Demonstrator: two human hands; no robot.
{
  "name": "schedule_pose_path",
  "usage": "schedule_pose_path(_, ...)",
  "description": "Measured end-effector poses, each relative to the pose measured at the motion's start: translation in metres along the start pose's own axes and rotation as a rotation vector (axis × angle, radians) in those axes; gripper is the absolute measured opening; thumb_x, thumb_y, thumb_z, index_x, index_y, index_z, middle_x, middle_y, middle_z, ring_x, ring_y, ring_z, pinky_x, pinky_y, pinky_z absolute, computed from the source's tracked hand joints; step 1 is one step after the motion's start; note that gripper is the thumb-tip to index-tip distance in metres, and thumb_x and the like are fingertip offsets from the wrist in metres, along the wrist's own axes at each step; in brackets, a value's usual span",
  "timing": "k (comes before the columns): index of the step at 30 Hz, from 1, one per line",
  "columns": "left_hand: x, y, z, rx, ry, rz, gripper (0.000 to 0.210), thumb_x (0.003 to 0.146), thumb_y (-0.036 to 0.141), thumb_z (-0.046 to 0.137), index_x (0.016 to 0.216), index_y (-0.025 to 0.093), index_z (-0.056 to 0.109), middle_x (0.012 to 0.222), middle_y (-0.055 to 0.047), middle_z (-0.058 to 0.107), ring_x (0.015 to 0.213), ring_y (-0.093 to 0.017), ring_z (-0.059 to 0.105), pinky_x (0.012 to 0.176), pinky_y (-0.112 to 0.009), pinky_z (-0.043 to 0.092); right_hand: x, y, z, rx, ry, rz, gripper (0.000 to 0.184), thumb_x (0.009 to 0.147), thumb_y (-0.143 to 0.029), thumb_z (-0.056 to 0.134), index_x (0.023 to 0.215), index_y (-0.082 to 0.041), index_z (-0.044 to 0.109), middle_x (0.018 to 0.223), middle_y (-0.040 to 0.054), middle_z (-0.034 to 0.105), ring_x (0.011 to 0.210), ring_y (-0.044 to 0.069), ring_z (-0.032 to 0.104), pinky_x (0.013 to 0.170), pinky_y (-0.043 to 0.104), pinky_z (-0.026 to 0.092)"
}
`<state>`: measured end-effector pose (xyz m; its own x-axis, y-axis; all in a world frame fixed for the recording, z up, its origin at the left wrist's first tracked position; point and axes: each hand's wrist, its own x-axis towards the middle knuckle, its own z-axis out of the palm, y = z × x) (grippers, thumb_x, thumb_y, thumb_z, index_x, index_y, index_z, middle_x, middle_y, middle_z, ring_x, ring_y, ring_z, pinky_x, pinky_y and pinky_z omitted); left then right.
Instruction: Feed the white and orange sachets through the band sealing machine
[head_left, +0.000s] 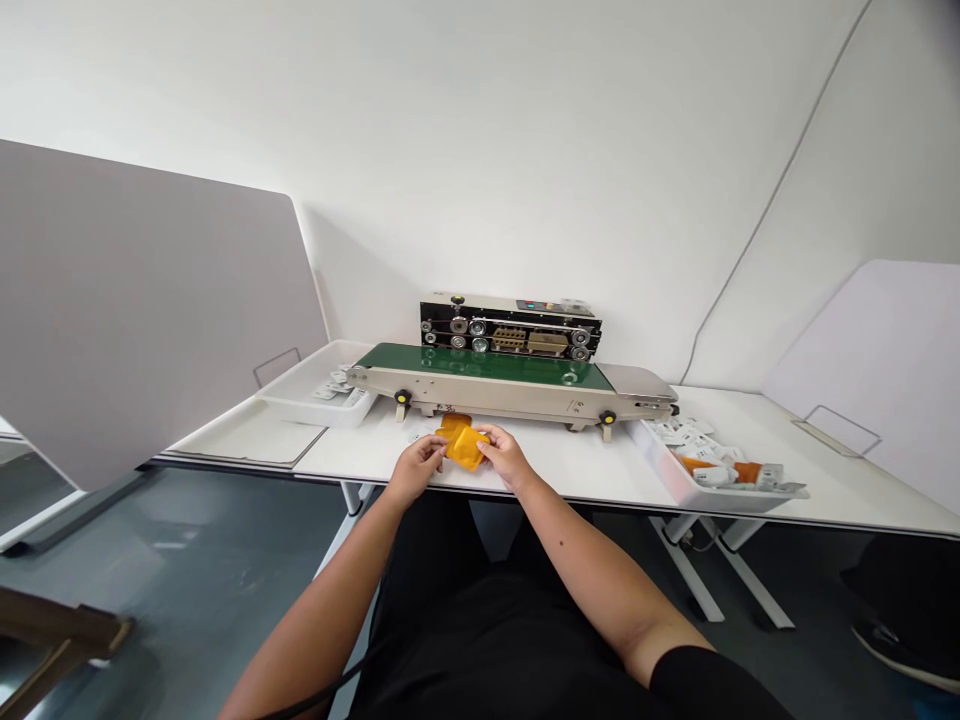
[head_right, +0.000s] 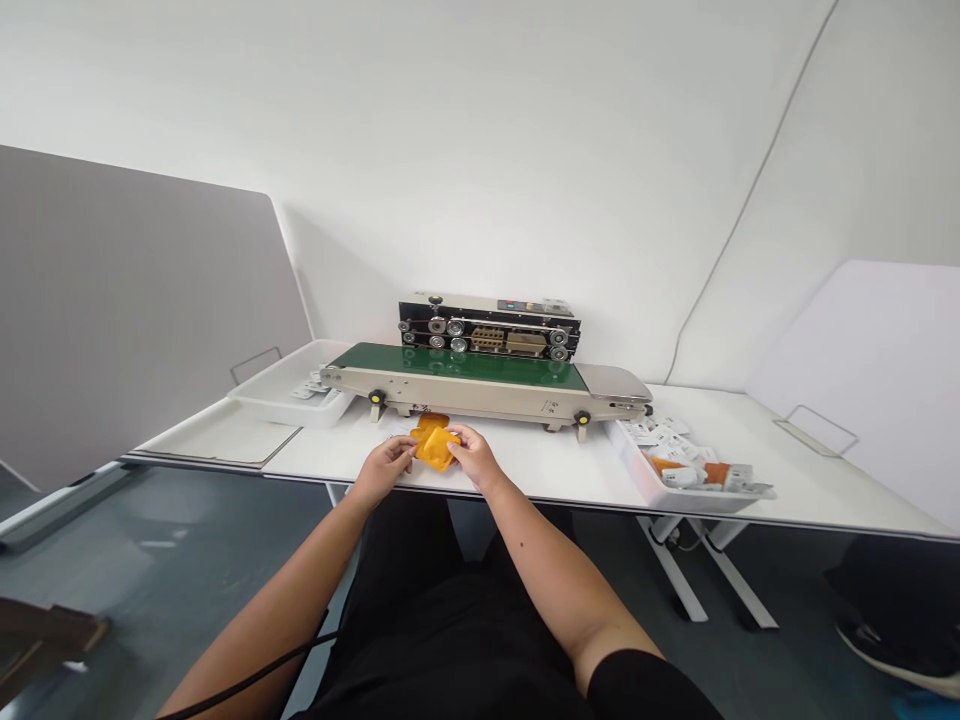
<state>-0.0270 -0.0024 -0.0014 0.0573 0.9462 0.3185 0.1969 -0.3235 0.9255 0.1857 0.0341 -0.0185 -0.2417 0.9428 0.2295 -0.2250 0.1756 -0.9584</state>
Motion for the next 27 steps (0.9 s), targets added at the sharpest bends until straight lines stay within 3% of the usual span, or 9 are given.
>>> schedule_pose_path(3, 0.0, -0.002, 0.0, -0.006, 0.015, -0.009, 0.038, 0.083, 0.052, 0.065, 0.102, 0.019, 0.065, 0.074, 0.0, 0.066, 0.056, -0.013, 0.059, 0.056, -0.025, 0.047, -0.001, 0.001, 0.001, 0.011, 0.002, 0.024, 0.042, 0.076, -0.041, 0.074, 0.113, -0.023, 0.066, 0.089, 0.003, 0.068, 0.067, 0.016, 0.059, 0.061, 0.028, 0.048)
schedule_pose_path(7, 0.001, -0.004, 0.0, -0.043, 0.012, -0.005, 0.037, 0.084, 0.049, 0.066, 0.104, 0.018, 0.064, 0.077, 0.0, 0.066, 0.057, -0.013, 0.058, 0.058, -0.025, 0.048, -0.003, -0.002, 0.0, -0.049, 0.008, 0.064, 0.041, 0.075, -0.04, 0.075, 0.109, -0.02, 0.067, 0.071, -0.001, 0.062, 0.053, 0.011, 0.049, 0.05, 0.024, 0.039)
schedule_pose_path(10, 0.001, -0.005, -0.001, -0.078, -0.001, 0.008, 0.038, 0.083, 0.048, 0.066, 0.105, 0.018, 0.063, 0.081, -0.001, 0.067, 0.057, -0.012, 0.058, 0.058, -0.026, 0.048, 0.003, -0.022, -0.017, -0.097, -0.003, 0.071, 0.043, 0.072, -0.039, 0.077, 0.108, -0.018, 0.068, 0.066, -0.0021, 0.06, 0.049, 0.009, 0.046, 0.046, 0.022, 0.034)
schedule_pose_path(13, 0.001, -0.006, -0.001, -0.094, -0.008, 0.023, 0.035, 0.083, 0.046, 0.067, 0.104, 0.018, 0.062, 0.082, 0.0, 0.067, 0.058, -0.012, 0.057, 0.058, -0.026, 0.047, 0.02, -0.069, -0.06, -0.076, 0.137, -0.063, 0.049, 0.07, -0.039, 0.078, 0.113, -0.017, 0.067, 0.071, -0.0007, 0.064, 0.05, 0.009, 0.049, 0.046, 0.02, 0.036)
schedule_pose_path(17, 0.0, -0.004, 0.0, -0.095, -0.006, 0.022, 0.035, 0.083, 0.045, 0.066, 0.105, 0.018, 0.062, 0.082, -0.001, 0.067, 0.059, -0.012, 0.058, 0.06, -0.026, 0.048, 0.054, -0.145, -0.149, 0.015, 0.631, -0.359, 0.048, 0.076, -0.032, 0.07, 0.121, -0.017, 0.061, 0.071, -0.002, 0.063, 0.052, 0.008, 0.053, 0.048, 0.017, 0.041)
schedule_pose_path(19, 0.0, -0.002, 0.001, -0.086, -0.007, 0.021, 0.036, 0.083, 0.047, 0.065, 0.105, 0.018, 0.062, 0.084, -0.002, 0.067, 0.061, -0.013, 0.059, 0.06, -0.027, 0.049, 0.068, -0.17, -0.193, -0.035, 0.9, -0.382, 0.039, 0.08, -0.025, 0.063, 0.118, -0.015, 0.061, 0.065, -0.0032, 0.06, 0.05, 0.008, 0.053, 0.048, 0.016, 0.043)
schedule_pose_path(21, -0.001, -0.001, 0.001, -0.076, -0.009, 0.02, 0.037, 0.082, 0.048, 0.065, 0.104, 0.019, 0.062, 0.084, -0.002, 0.067, 0.061, -0.014, 0.059, 0.06, -0.027, 0.049, 0.077, -0.182, -0.227, -0.133, 1.1, -0.286, 0.028, 0.081, -0.018, 0.058, 0.108, -0.014, 0.062, 0.063, -0.0023, 0.061, 0.05, 0.009, 0.055, 0.046, 0.016, 0.044)
schedule_pose_path(24, -0.001, -0.001, 0.0, -0.073, -0.017, 0.018, 0.036, 0.083, 0.048, 0.065, 0.104, 0.018, 0.062, 0.084, -0.002, 0.068, 0.061, -0.013, 0.058, 0.06, -0.027, 0.049, 0.087, -0.182, -0.25, -0.209, 1.16, -0.128, 0.013, 0.077, -0.011, 0.06, 0.089, -0.012, 0.063, 0.062, 0.0013, 0.062, 0.049, 0.012, 0.058, 0.044, 0.019, 0.047)
schedule_pose_path(27, -0.001, -0.001, 0.0, -0.066, -0.021, 0.023, 0.037, 0.083, 0.049, 0.065, 0.103, 0.018, 0.061, 0.083, -0.001, 0.067, 0.059, -0.013, 0.057, 0.06, -0.027, 0.048, 0.1, -0.174, -0.248, -0.192, 1.097, -0.035, 0.008, 0.074, -0.008, 0.065, 0.081, -0.012, 0.062, 0.058, 0.0036, 0.062, 0.046, 0.015, 0.06, 0.041, 0.023, 0.051)
